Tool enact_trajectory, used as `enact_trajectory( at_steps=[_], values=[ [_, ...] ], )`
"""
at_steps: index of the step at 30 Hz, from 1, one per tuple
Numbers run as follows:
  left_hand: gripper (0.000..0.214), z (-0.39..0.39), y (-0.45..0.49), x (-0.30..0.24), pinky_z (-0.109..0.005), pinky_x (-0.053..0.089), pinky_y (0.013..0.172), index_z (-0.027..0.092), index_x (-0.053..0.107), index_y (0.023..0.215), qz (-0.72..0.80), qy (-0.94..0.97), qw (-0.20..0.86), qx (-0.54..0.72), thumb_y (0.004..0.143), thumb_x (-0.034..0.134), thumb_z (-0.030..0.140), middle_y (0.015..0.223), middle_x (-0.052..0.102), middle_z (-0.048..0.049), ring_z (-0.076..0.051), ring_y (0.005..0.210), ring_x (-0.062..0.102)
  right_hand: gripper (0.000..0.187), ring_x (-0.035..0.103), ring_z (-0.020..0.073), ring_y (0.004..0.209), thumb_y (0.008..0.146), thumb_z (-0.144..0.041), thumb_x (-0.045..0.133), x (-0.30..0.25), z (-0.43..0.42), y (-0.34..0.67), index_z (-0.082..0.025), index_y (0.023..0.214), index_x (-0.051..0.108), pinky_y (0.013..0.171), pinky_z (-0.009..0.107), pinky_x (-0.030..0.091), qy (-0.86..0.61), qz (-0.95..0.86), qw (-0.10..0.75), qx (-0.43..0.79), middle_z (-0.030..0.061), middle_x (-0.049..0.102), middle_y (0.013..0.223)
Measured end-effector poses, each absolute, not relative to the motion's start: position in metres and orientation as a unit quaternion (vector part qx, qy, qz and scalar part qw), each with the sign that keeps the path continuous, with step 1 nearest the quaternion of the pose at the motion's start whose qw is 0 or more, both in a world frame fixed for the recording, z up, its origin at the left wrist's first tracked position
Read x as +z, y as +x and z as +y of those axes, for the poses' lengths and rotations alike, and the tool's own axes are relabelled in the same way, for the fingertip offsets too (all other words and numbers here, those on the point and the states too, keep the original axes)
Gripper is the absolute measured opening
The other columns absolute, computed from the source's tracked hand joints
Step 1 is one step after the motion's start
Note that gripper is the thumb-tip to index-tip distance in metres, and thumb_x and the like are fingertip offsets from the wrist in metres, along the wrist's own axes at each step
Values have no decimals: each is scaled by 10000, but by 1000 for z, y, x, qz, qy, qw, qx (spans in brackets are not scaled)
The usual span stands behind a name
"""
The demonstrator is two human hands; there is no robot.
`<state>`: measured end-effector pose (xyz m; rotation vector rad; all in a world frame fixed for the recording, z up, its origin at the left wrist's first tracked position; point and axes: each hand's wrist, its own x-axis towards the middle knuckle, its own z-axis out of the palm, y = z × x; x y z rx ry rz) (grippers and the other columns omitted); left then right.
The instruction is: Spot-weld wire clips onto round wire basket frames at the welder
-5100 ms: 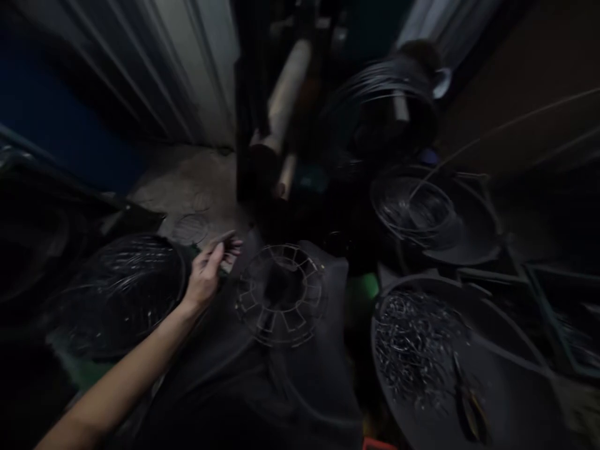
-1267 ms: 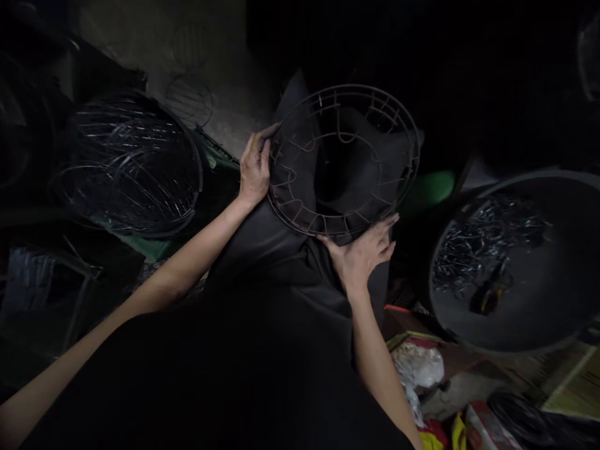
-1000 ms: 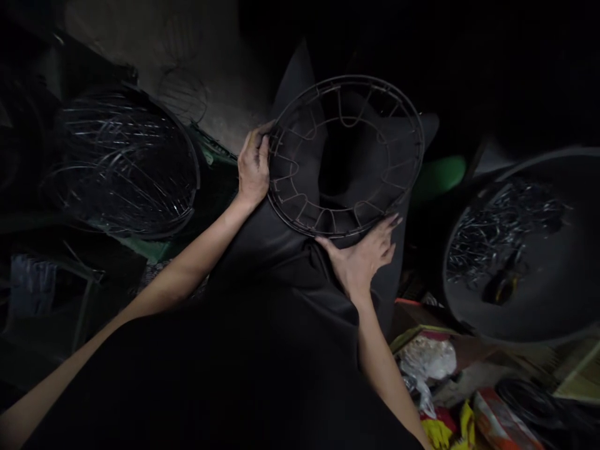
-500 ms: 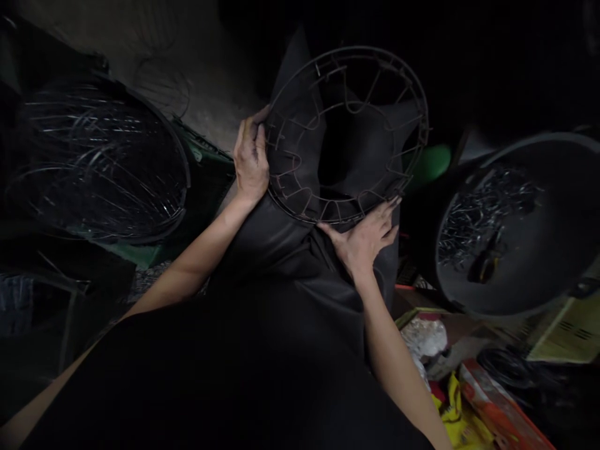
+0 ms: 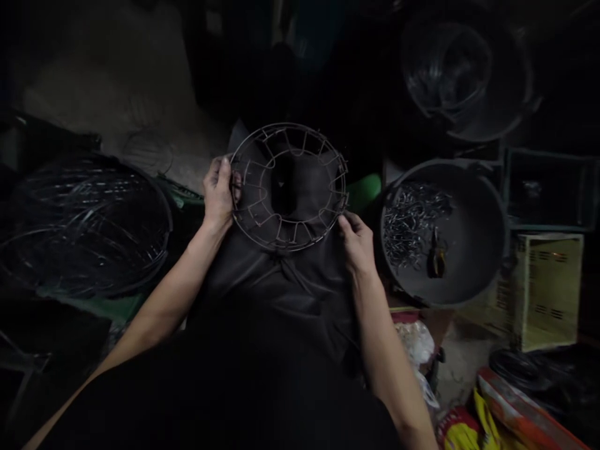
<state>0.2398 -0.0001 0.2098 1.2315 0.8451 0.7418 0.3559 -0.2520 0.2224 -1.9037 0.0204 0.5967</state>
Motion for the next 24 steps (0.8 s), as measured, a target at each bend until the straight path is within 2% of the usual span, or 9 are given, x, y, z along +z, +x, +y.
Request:
enact_trajectory(
  at_steps=[3, 6, 10, 12, 15, 17, 19, 22, 24],
  values=[
    [300, -3, 251, 225, -150, 222, 328, 202, 535, 859, 362, 454, 753, 309, 863, 508, 501, 500, 359, 83, -35, 352, 282, 402, 621, 131, 827, 653, -451, 721, 239, -240, 362, -195, 950, 632, 811, 297, 493, -759, 12, 626, 180, 9, 669, 916],
    [296, -5, 246, 235, -140, 230, 343, 195, 530, 840, 356, 459, 747, 325, 854, 514, 490, 503, 354, 86, -35, 370, 273, 370, 594, 97, 679, 649, -434, 729, 262, -234, 367, -213, 919, 607, 692, 247, 490, -707, 16, 677, 202, -33, 636, 787],
    [327, -10, 217, 227, -128, 347, 442, 172, 540, 807, 373, 507, 710, 317, 788, 592, 494, 572, 471, 55, -45, 473, 415, 358, 548, 112, 595, 641, -495, 707, 268, -234, 371, -202, 806, 582, 599, 239, 456, -706, 18, 657, 263, -47, 578, 635],
    [347, -14, 199, 218, -138, 369, 466, 171, 547, 835, 391, 531, 694, 289, 773, 597, 509, 626, 514, 41, -57, 508, 453, 369, 556, 127, 656, 650, -513, 692, 261, -237, 371, -191, 798, 590, 623, 240, 447, -723, -3, 641, 258, -28, 597, 677],
    [354, -16, 183, 211, -157, 366, 467, 175, 535, 872, 410, 614, 628, 245, 840, 478, 523, 642, 510, 38, -67, 501, 449, 398, 557, 143, 722, 661, -531, 674, 247, -242, 372, -172, 817, 602, 667, 248, 436, -748, -37, 609, 261, 7, 627, 769],
    [357, -11, 184, 211, -174, 373, 479, 174, 534, 866, 407, 672, 577, 224, 877, 398, 504, 627, 504, 33, -80, 503, 454, 426, 560, 160, 747, 677, -558, 637, 240, -243, 376, -163, 832, 602, 690, 266, 437, -776, -53, 575, 255, 34, 640, 812],
    [338, -4, 193, 214, -197, 401, 530, 172, 546, 813, 407, 709, 538, 209, 877, 401, 471, 638, 526, 14, -104, 559, 495, 441, 570, 190, 793, 712, -576, 570, 236, -243, 382, -160, 853, 609, 728, 296, 440, -821, -83, 510, 243, 64, 652, 860],
    [274, -2, 208, 222, -246, 440, 646, 172, 571, 751, 427, 742, 482, 186, 867, 446, 387, 699, 578, -19, -150, 677, 555, 429, 586, 241, 853, 776, -525, 467, 238, -245, 386, -170, 959, 623, 771, 350, 439, -903, -123, 345, 222, 101, 660, 928],
    [246, -10, 212, 229, -278, 456, 715, 168, 595, 749, 448, 757, 444, 168, 874, 449, 322, 725, 593, -35, -168, 719, 574, 451, 599, 276, 847, 803, -481, 439, 243, -250, 385, -168, 1086, 600, 735, 381, 453, -941, -118, 230, 219, 126, 659, 935]
  ],
)
